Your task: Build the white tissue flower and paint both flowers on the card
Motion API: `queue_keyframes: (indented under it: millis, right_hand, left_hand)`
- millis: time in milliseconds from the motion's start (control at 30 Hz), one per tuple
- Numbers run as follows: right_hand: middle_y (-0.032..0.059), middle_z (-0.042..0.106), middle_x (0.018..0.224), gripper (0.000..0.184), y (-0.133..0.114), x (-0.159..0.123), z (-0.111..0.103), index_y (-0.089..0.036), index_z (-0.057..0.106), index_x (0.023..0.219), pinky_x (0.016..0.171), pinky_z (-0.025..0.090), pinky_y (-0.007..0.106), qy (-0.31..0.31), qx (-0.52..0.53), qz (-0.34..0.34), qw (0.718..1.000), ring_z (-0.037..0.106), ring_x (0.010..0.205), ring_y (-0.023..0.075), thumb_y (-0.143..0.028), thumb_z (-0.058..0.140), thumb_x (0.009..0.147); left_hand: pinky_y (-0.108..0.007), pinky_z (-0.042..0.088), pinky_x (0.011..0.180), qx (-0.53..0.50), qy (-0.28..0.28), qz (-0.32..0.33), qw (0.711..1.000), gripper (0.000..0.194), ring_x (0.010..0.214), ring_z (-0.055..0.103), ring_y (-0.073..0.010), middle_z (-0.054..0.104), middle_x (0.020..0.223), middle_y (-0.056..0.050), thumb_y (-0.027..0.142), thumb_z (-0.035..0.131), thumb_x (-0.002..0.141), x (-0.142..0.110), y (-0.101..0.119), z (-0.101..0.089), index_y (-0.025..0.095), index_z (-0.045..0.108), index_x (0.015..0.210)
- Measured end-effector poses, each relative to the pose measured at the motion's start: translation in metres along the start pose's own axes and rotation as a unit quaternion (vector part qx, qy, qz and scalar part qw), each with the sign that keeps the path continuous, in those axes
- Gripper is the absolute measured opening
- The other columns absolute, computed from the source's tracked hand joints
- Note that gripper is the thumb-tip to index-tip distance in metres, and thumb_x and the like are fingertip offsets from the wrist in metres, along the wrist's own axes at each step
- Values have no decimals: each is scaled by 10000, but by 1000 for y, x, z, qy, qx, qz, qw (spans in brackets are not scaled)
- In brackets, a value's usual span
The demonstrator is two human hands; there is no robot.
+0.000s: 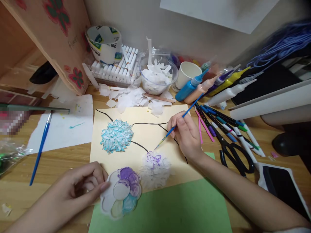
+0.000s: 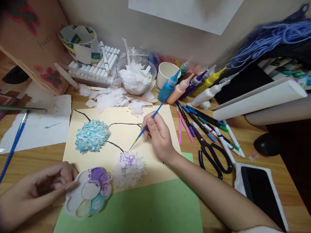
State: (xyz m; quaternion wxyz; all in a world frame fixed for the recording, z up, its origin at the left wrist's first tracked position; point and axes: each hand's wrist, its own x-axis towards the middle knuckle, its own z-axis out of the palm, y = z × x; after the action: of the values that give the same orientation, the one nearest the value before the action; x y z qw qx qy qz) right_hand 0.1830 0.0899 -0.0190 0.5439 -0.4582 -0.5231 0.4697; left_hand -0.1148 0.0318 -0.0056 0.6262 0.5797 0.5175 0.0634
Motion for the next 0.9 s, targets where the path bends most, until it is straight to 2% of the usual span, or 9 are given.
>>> queue_keyframes:
  millis: [333,500,667,833,900]
  right_hand:
    - [-30,460,661,241,-1,-2,0,-215,494,784,518,389,243,-13,-34,-7,999,461,546,90,-377,418,946]
    - [-29,463,689,228,-1,-3,-1,-216,493,787,517,391,240,6,11,-25,1000,476,555,85,-358,418,949]
    - [-33,489,697,231,-3,-4,-1,-208,502,787,544,406,239,-27,-19,-11,999,487,544,74,-351,421,949]
    - [-30,481,698,229,-3,-5,-1,-208,505,786,531,401,244,-3,-1,-30,1000,488,545,79,-348,423,948]
    - [-29,484,686,230,-3,-5,-1,-206,512,786,537,400,247,-11,-6,-25,1000,486,546,82,-338,422,950]
  left_hand:
    - [-205,415,540,0,11,-11,1000,249,596,475,-142,527,667,7,437,578,812,-4,-6,-1,228,535,682]
    - [-208,424,547,-1,13,-7,1000,246,603,486,-146,534,673,5,437,583,806,-4,-3,-2,230,543,679]
    - [-239,423,553,-3,17,-15,1000,210,612,489,-162,543,672,6,412,616,773,-3,0,-1,240,554,672]
    - [-236,415,558,-8,13,-17,1000,210,612,489,-154,543,675,11,409,594,796,-2,0,-2,237,557,682]
    - [-229,412,565,-9,9,-18,1000,214,620,486,-149,538,682,13,409,593,800,-2,0,-2,232,553,686]
